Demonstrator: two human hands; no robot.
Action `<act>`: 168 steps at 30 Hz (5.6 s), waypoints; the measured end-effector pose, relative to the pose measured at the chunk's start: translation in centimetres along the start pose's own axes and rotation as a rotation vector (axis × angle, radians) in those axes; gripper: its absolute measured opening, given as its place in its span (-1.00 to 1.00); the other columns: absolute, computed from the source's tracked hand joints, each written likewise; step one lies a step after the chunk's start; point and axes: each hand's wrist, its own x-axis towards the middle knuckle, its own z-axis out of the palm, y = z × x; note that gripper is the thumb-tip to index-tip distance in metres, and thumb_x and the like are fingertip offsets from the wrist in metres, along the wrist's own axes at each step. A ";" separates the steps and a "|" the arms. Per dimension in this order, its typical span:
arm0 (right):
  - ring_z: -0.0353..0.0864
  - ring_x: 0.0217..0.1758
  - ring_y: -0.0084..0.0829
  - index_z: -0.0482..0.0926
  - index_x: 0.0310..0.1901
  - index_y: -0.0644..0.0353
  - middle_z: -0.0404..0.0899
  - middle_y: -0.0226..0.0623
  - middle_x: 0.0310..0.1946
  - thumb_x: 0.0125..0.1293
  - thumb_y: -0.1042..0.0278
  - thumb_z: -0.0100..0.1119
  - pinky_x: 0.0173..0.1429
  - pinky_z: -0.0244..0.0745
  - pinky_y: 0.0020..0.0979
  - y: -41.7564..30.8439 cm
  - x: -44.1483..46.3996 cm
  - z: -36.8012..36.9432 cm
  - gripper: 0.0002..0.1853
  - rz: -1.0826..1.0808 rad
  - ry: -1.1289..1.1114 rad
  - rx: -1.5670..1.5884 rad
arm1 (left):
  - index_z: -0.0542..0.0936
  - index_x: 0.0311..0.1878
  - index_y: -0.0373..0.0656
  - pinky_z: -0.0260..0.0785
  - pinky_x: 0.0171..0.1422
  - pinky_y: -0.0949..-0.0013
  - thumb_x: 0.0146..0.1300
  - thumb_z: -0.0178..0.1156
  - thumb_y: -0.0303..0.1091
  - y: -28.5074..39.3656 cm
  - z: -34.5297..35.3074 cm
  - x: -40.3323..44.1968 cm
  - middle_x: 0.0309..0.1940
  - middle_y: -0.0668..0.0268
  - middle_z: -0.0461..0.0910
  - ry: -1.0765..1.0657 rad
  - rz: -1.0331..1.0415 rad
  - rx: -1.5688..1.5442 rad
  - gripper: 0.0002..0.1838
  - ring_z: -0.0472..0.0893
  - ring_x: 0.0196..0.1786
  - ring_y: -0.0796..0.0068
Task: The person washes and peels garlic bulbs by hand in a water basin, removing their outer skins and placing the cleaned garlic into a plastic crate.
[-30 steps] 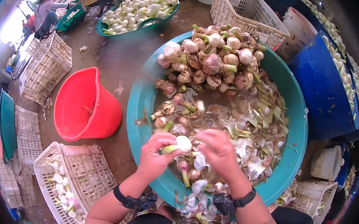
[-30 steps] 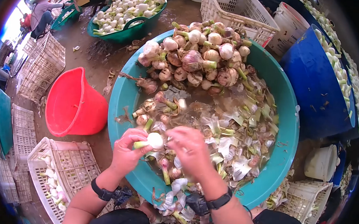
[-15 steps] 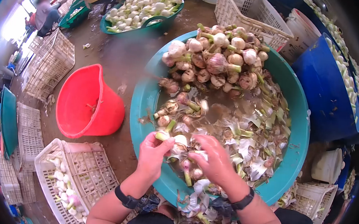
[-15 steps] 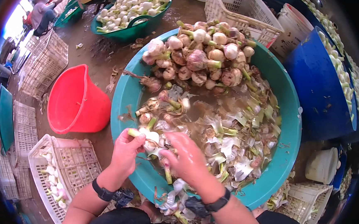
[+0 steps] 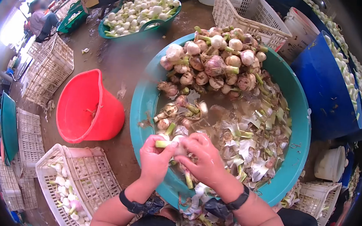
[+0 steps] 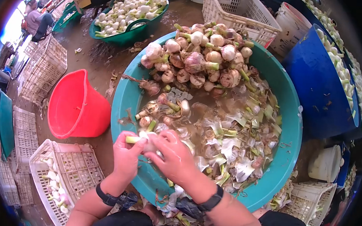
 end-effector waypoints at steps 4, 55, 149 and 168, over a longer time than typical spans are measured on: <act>0.53 -0.23 -0.24 0.55 -0.11 0.13 0.52 -0.12 -0.28 -0.01 0.62 0.10 -0.20 0.49 -0.33 5.9 -1.5 0.1 -0.64 -0.081 0.002 -0.070 | 0.39 -0.34 -0.17 0.32 -0.33 0.62 0.10 0.23 -0.57 1.1 -0.2 0.2 -0.45 0.43 0.46 0.005 -0.044 -0.108 -0.82 0.44 -0.41 0.72; 0.54 -0.24 -0.57 0.54 -0.14 0.22 0.59 -0.41 -0.31 0.24 0.36 0.15 -0.21 0.46 -0.46 7.6 -5.8 -6.0 -0.81 1.046 -0.182 0.570 | 0.28 0.17 -0.16 0.39 -0.37 0.52 0.35 -0.09 -0.18 -2.3 0.8 -0.6 -0.23 0.29 0.42 -0.729 -0.514 0.507 -0.60 0.49 -0.38 0.61; 0.43 -0.68 -0.45 0.49 -0.53 0.32 0.41 -0.29 -0.73 0.11 0.39 -0.08 -0.58 0.34 -0.34 6.4 -3.7 1.9 -0.79 0.567 -0.328 0.205 | 0.45 -0.16 -0.20 0.42 -0.40 0.44 0.13 0.16 -0.12 -2.3 -1.0 1.5 -0.39 0.29 0.52 -0.497 -0.580 0.307 -0.64 0.50 -0.40 0.55; 0.55 -0.32 -0.44 0.44 -0.12 0.22 0.55 -0.30 -0.31 0.30 0.20 0.04 -0.26 0.49 -0.34 3.1 -5.1 -0.5 -0.74 0.643 -0.006 1.184 | 0.46 0.03 -0.20 0.35 0.12 0.32 0.28 0.07 -0.33 -2.0 -2.0 1.6 -0.05 0.29 0.53 -0.222 -0.260 -0.299 -0.71 0.50 -0.01 0.50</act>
